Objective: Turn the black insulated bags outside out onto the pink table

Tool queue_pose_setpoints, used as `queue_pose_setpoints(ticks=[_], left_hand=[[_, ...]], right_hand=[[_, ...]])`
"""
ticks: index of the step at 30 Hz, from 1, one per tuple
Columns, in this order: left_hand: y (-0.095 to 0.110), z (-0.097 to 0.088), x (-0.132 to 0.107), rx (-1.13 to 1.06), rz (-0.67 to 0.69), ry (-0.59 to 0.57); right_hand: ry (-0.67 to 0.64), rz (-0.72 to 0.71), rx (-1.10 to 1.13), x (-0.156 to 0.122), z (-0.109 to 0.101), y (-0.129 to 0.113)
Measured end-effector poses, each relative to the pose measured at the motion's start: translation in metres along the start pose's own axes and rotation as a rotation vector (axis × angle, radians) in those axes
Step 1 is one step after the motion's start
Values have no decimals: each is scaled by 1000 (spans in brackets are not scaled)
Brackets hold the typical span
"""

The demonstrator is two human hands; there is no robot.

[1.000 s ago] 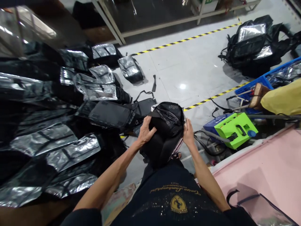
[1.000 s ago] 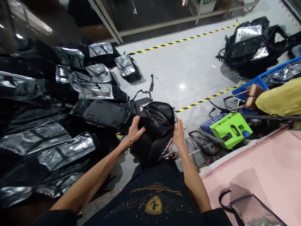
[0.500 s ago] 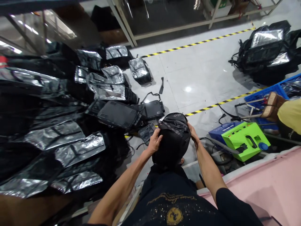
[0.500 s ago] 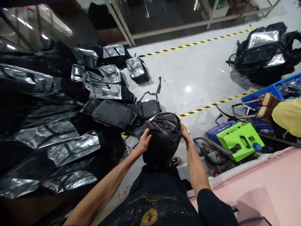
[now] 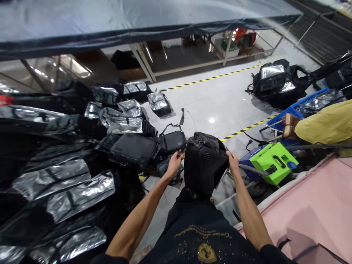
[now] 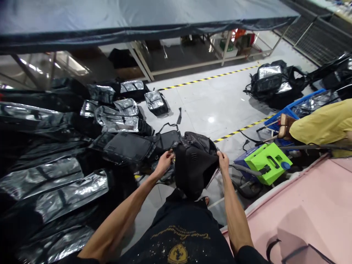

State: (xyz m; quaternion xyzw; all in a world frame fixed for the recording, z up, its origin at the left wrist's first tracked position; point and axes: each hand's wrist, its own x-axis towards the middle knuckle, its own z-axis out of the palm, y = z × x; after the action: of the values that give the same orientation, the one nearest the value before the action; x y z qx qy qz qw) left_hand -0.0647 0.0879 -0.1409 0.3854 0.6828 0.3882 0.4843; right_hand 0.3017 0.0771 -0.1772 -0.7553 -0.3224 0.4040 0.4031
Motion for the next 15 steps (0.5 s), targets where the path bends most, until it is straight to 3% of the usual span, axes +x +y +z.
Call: queue_pose_setpoints(ticks=[2,4,6,8,10,12,15], left_hand=[[45,-9,-14,17,164,129],[98,-18,-38,54,438,245],[142,-22,-62,176,685,218],[160,-21,-76,390,801,103],[145,-15,-77,600,776,7],[104,-10,-68,692,646,-50],[32,-6,-57,535,453,-187]], right_hand=[[171,-165,-74,-4,-18,-36],[315,-402,-198,-15,-27,-76],[342,-626,-308,-30,-19,-110],[273,-758,-360,-44,3,-127],[157,-747,-362,-53,30,-124],[-14,-578,-366,-52,52,-104],[-231,-262,-419,-37,65,-69]])
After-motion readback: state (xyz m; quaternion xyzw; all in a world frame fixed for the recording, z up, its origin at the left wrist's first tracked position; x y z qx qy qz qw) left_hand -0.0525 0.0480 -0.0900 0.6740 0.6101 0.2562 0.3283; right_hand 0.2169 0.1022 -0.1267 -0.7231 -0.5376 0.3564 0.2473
